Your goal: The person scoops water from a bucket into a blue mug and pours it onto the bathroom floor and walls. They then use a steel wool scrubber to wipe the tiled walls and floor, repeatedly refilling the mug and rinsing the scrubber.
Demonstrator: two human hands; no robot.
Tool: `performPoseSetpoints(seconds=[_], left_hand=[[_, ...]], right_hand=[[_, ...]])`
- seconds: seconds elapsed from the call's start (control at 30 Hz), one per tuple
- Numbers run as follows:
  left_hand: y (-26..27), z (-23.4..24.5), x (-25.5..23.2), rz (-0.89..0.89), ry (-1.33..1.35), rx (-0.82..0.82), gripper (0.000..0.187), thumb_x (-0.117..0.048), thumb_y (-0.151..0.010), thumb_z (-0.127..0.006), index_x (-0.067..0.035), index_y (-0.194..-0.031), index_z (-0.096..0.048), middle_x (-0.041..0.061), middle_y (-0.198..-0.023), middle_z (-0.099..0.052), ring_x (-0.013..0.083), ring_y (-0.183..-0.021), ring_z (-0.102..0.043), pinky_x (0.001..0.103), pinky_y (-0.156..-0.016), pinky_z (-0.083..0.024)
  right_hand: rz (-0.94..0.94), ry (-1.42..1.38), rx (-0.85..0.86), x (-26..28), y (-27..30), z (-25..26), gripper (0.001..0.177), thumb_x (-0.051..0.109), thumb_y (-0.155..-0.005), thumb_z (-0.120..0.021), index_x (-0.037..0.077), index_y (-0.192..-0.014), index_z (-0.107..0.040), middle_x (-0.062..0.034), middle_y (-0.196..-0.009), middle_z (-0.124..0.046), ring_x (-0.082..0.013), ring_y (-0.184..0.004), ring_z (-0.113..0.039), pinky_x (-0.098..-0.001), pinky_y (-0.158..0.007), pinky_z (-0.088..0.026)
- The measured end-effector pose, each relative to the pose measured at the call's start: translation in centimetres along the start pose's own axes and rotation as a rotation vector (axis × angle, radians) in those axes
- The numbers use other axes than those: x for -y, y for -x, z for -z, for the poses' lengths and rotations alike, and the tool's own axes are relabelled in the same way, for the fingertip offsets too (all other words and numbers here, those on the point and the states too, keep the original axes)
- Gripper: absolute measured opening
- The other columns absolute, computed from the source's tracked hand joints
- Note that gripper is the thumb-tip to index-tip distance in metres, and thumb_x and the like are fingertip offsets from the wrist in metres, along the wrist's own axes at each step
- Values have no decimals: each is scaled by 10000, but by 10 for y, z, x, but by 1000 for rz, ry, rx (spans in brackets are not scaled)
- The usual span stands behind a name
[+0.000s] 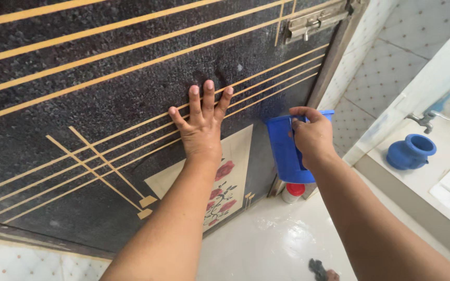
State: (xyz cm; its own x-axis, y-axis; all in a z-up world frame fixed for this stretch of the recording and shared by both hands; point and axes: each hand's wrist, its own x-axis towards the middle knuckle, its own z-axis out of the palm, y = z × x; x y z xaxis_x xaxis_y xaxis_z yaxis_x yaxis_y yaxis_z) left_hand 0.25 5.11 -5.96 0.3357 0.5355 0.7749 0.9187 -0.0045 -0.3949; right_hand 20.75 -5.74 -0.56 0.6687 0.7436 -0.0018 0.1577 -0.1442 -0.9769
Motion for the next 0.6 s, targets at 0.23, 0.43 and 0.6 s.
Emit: performPoseSetpoints(seconds=[0.23, 0.43, 0.6], left_hand=[[0, 4, 0, -45, -35, 114, 1173, -282, -983, -687, -326, -1652, 275, 212, -1705, 258, 445, -1568, 208, 803, -1116, 119], [-2, 9, -1, -68, -31, 199, 1219, -307, -937, -702, -321, -1627, 303, 244, -1671, 266, 473, -1529, 241, 816, -1067, 122], [-2, 5, -3, -40, -58, 149, 1203, -314, -959, -699, -336, -1634, 296, 240, -1679, 258, 472, -1550, 199, 821, -1094, 97]], right_hand=[[-8, -72, 7, -4, 3, -2, 259, -13, -915, -630, 114, -1113, -737, -8, -811, -646, -87, -664, -587, -249, -588, -489], [-44, -19, 20, -2, 4, 5, 233, 6, -931, -646, 120, -1100, -759, -22, -808, -650, -99, -626, -537, -292, -522, -403], [-17, -122, 84, -5, 13, 14, 179, -1, -930, -636, 98, -1045, -732, -37, -833, -680, -110, -651, -626, -284, -549, -506]])
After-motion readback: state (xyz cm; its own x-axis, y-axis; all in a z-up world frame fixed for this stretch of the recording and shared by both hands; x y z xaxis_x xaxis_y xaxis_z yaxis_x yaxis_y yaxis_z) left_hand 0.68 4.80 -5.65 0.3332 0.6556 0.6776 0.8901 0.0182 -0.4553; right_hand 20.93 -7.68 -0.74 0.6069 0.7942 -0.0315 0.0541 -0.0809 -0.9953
